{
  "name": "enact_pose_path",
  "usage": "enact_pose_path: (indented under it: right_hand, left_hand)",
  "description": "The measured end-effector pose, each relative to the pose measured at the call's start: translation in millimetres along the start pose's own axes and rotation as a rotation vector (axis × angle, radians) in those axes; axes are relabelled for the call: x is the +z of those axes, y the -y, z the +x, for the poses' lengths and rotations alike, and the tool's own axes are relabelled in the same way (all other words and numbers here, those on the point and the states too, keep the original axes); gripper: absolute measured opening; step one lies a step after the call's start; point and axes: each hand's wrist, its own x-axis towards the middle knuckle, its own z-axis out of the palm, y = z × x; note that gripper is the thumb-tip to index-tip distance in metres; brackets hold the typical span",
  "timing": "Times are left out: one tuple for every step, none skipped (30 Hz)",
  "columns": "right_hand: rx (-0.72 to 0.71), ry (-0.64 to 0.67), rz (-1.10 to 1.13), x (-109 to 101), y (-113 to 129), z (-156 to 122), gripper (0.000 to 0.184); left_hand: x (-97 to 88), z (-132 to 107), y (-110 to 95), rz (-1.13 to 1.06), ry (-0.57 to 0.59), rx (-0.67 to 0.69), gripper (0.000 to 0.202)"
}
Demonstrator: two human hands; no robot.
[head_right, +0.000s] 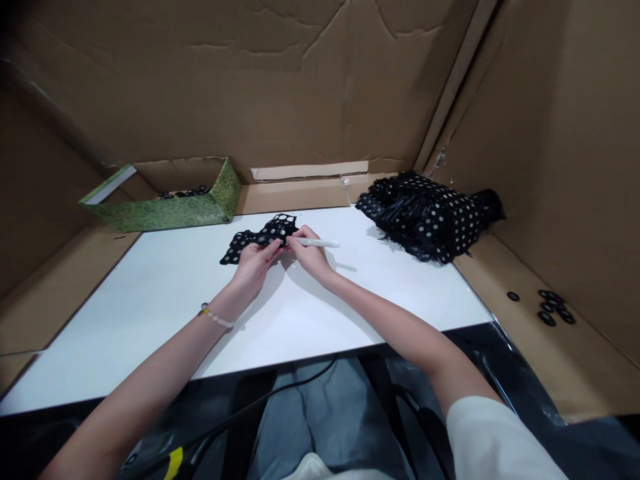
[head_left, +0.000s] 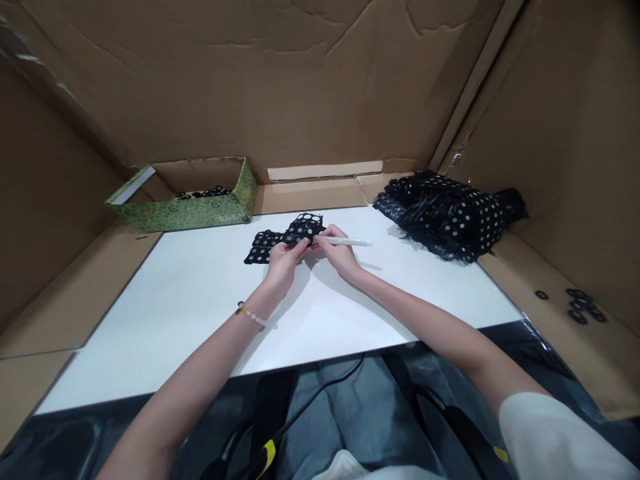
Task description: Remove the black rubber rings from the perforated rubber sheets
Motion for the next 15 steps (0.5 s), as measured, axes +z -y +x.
enact_pose_path:
  right_hand:
    - [-0.009, -0.004, -0.011, 0.0, 0.1, 0.1, 0.024]
    - [-0.015, -0.005, -0.018, -0.1, 0.2, 0.2, 0.024]
    - [-0.020, -0.005, -0.023, -0.2, 0.3, 0.3, 0.023]
    - [-0.025, -0.007, -0.028, -0.2, 0.3, 0.4, 0.023]
    - [-0.029, -0.010, -0.034, -0.2, 0.2, 0.3, 0.023]
    - [-0.034, -0.014, -0.040, 0.0, -0.1, 0.1, 0.022]
    - [-0.040, -0.021, -0.048, 0.1, -0.4, -0.1, 0.022]
    - [-0.049, -0.029, -0.058, 0.4, -0.7, -0.4, 0.022]
    - [-0.059, -0.037, -0.071, 0.6, -0.8, -0.8, 0.022]
    - [-0.069, -0.045, -0.084, 0.8, -0.8, -1.1, 0.021]
    - [-0.079, -0.051, -0.097, 1.0, -0.5, -1.5, 0.021]
    - [-0.086, -0.057, -0.108, 1.3, 0.0, -2.0, 0.021]
    - [-0.089, -0.062, -0.117, 1.5, 0.7, -2.3, 0.021]
    - [-0.089, -0.064, -0.123, 1.7, 1.5, -2.7, 0.021]
    - [-0.085, -0.065, -0.121, 2.0, 2.3, -2.8, 0.021]
  left_hand:
    - [0.1, 0.6, -0.1, -0.004, 0.003, -0.004, 0.020]
    - [0.3, 1.1, -0.2, -0.007, 0.008, -0.007, 0.020]
    - [0.6, 1.7, -0.4, -0.010, 0.013, -0.010, 0.019]
    - [0.9, 2.1, -0.6, -0.011, 0.017, -0.015, 0.019]
    - [1.2, 2.6, -0.7, -0.013, 0.018, -0.023, 0.019]
    - [1.5, 2.9, -0.8, -0.014, 0.018, -0.031, 0.020]
    - [1.6, 3.3, -0.7, -0.018, 0.016, -0.038, 0.020]
    - [1.8, 3.6, -0.6, -0.024, 0.012, -0.044, 0.020]
    - [1.9, 3.8, -0.5, -0.030, 0.007, -0.050, 0.021]
    - [1.9, 4.0, -0.4, -0.038, 0.005, -0.055, 0.021]
    - [2.0, 4.1, -0.3, -0.046, 0.006, -0.058, 0.022]
    - [2.2, 4.1, -0.2, -0.052, 0.010, -0.061, 0.022]
    - [2.4, 4.2, -0.3, -0.058, 0.013, -0.062, 0.023]
    - [2.7, 4.2, -0.4, -0.063, 0.014, -0.063, 0.023]
    - [3.2, 4.3, -0.6, -0.069, 0.009, -0.062, 0.024]
